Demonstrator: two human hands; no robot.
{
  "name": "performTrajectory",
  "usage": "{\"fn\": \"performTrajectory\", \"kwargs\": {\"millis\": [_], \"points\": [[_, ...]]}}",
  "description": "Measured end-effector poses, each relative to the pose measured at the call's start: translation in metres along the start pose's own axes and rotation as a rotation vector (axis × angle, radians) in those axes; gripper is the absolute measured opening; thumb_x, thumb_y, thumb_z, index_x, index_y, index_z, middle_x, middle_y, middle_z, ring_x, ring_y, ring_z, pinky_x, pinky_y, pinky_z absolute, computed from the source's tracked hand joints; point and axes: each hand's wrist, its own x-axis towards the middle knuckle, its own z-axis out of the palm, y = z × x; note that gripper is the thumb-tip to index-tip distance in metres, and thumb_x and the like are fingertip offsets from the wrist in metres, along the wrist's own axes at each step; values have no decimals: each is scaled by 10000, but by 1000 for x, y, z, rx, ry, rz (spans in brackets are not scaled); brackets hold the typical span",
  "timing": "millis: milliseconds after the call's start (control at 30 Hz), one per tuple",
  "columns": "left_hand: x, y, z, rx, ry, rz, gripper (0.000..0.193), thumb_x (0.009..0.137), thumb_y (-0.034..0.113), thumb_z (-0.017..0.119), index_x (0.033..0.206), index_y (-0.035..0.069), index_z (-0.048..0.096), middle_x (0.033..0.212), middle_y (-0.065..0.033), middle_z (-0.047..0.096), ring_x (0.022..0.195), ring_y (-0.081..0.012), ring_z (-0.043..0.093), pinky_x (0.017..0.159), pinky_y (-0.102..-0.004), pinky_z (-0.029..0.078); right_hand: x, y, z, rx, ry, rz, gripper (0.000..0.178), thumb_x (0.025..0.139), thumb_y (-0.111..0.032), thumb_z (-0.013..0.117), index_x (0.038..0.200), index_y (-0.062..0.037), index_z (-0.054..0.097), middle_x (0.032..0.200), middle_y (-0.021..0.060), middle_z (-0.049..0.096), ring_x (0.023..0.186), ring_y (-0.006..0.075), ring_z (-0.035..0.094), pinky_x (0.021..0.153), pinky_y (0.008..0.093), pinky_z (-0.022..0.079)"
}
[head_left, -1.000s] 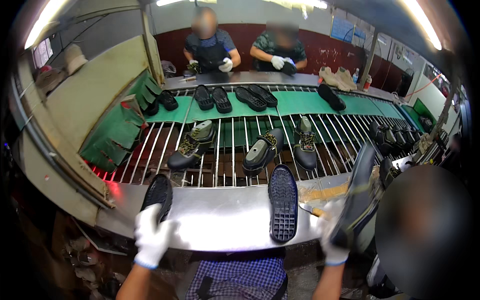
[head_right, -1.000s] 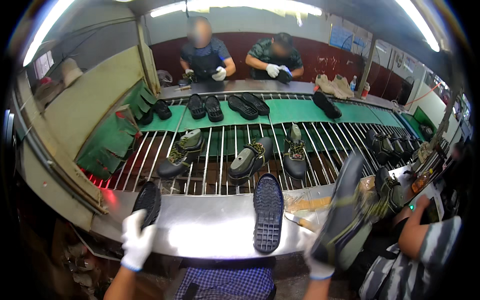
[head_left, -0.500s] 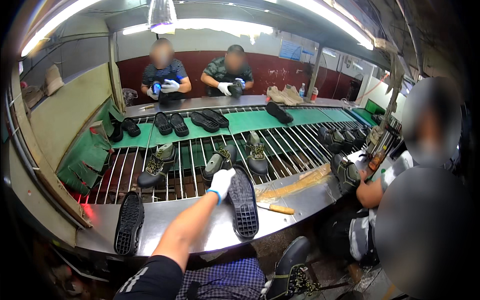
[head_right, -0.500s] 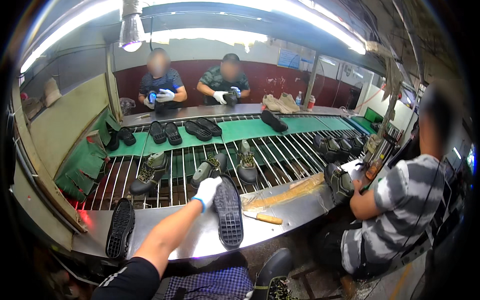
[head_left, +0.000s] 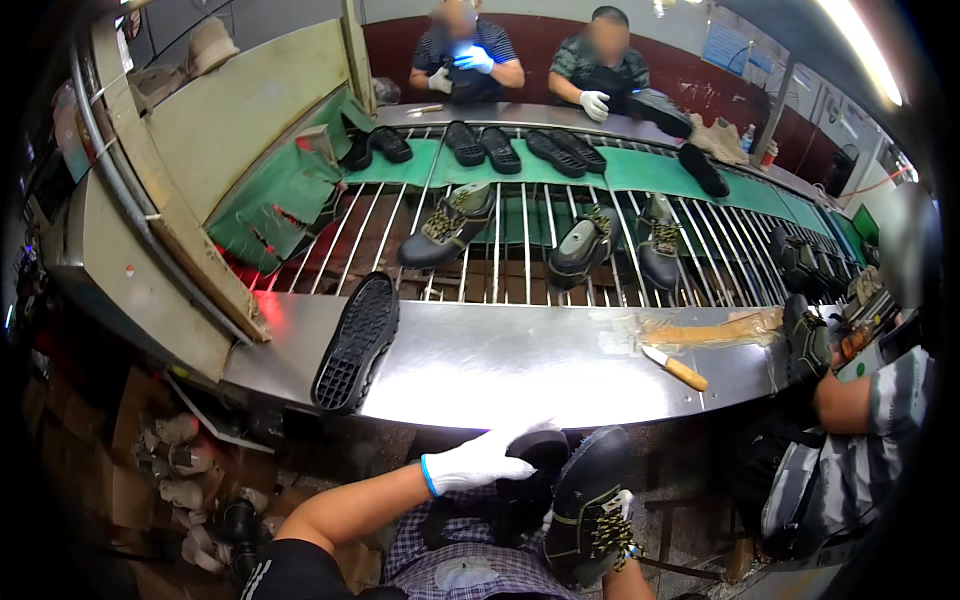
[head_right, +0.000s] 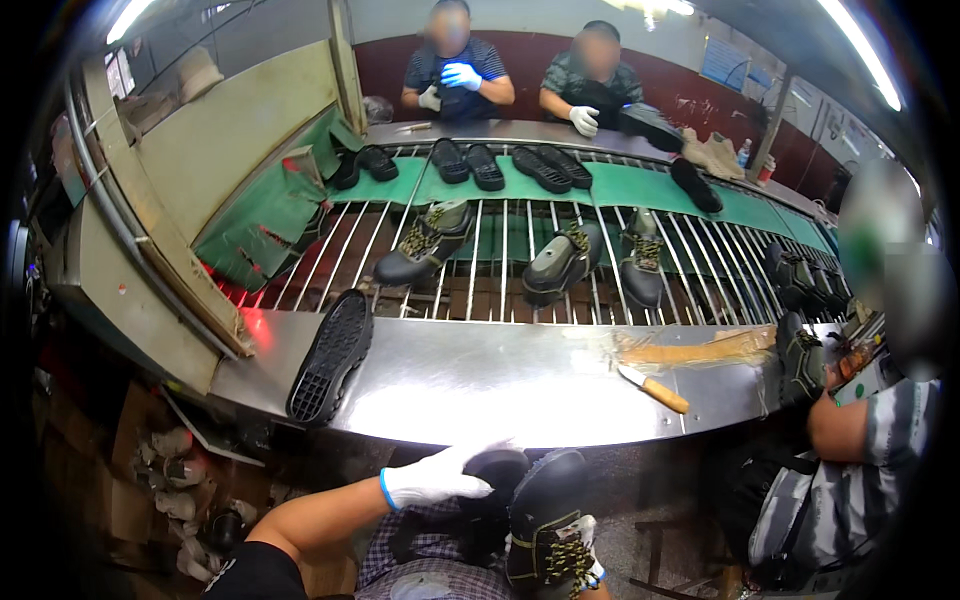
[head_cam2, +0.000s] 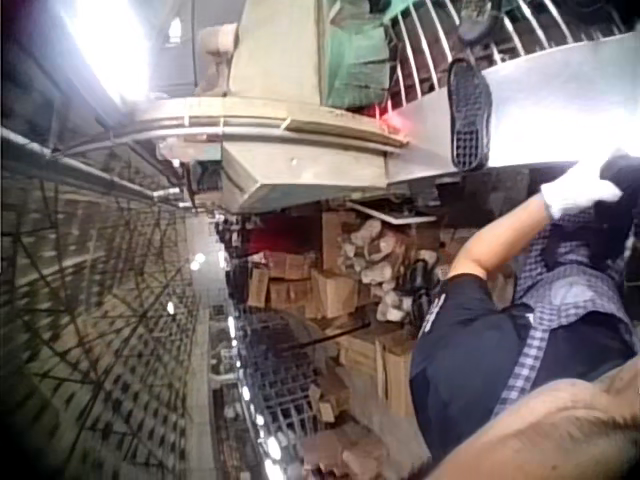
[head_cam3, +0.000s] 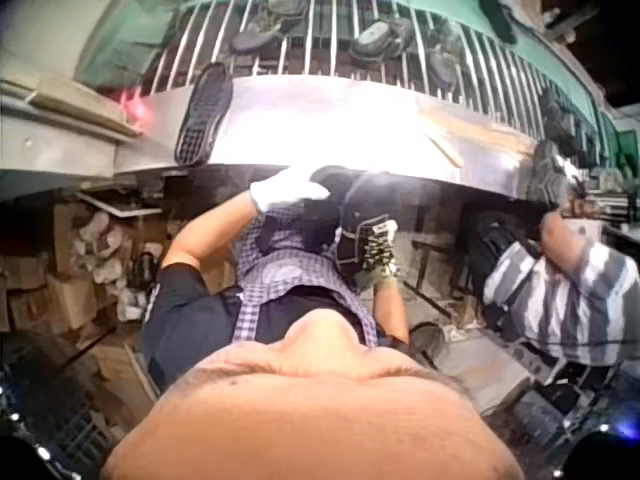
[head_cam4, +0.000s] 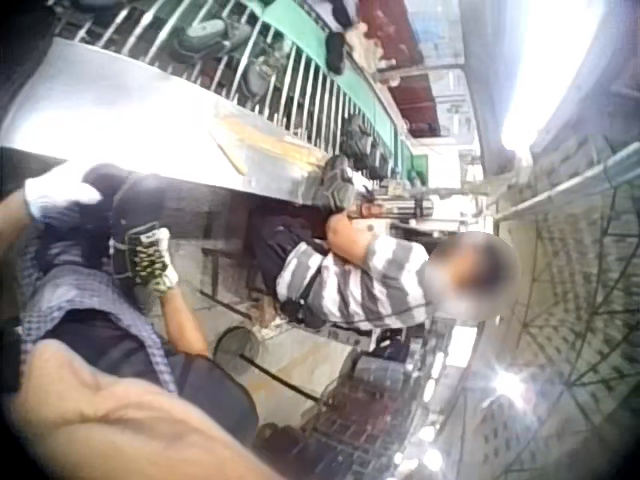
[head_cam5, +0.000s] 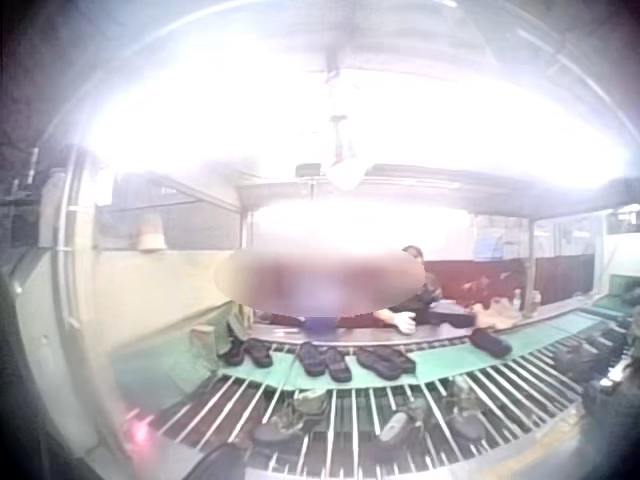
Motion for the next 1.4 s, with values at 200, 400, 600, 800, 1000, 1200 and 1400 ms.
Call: {"fn": "performTrajectory", "kwargs": {"millis": [200, 400, 600, 800, 1000, 1200, 1400], "points": [[29, -29, -26, -716, -272, 3, 361, 993, 280, 720, 1249, 27, 685, 1535, -190, 575, 1440, -310, 512, 1263, -490, 347, 8, 26, -20, -28, 19, 118, 832, 984, -675, 619, 1476, -5, 566, 1358, 198, 691, 1203, 325, 699, 1020, 490, 597], [55, -4, -18, -529, -245, -117, 622, 980, 359, 667, 1447, -49, 628, 1479, -181, 642, 1392, -285, 568, 1224, -427, 423, 2, 47, -31, -12, 37, 123, 872, 984, -704, 617, 1483, 9, 559, 1376, 196, 688, 1221, 319, 698, 1036, 481, 605], [63, -3, -9, -525, -219, -163, 629, 969, 334, 655, 1467, -48, 617, 1452, -176, 655, 1315, -258, 597, 1182, -395, 461, 0, 69, -43, 58, 31, 162, 903, 1004, -710, 570, 1534, 18, 504, 1467, 179, 636, 1258, 291, 682, 1072, 445, 592], [66, -4, -6, -456, -199, -159, 625, 974, 320, 627, 1477, -52, 609, 1369, -164, 680, 1280, -230, 595, 1158, -377, 471, -2, 70, -46, 48, -28, 113, 830, 1035, -684, 546, 1449, 34, 581, 1357, 169, 702, 1176, 250, 723, 1005, 408, 627], [65, -5, -6, -434, -199, -134, 623, 995, 344, 624, 1470, -58, 612, 1391, -167, 673, 1295, -232, 587, 1176, -382, 452, -1, 64, -30, 59, -12, 92, 774, 1070, -651, 511, 1387, 44, 628, 1275, 145, 740, 1098, 222, 750, 952, 378, 645], [65, 2, -9, -332, -263, -178, 818, 977, 534, 635, 1544, -47, 536, 1466, -180, 604, 1372, -255, 535, 1234, -414, 385, 0, 71, -34, 57, 50, 113, 718, 1102, -600, 482, 1388, 43, 626, 1263, 141, 742, 1074, 212, 755, 931, 363, 648], [60, 10, 9, -509, -218, -338, 762, 1006, 452, 622, 1563, -54, 504, 1465, -157, 596, 1367, -245, 540, 1208, -403, 405, -6, 71, -32, 51, -23, 104, 776, 1053, -659, 540, 1369, 43, 636, 1242, 141, 747, 1085, 232, 754, 929, 390, 646]]}}
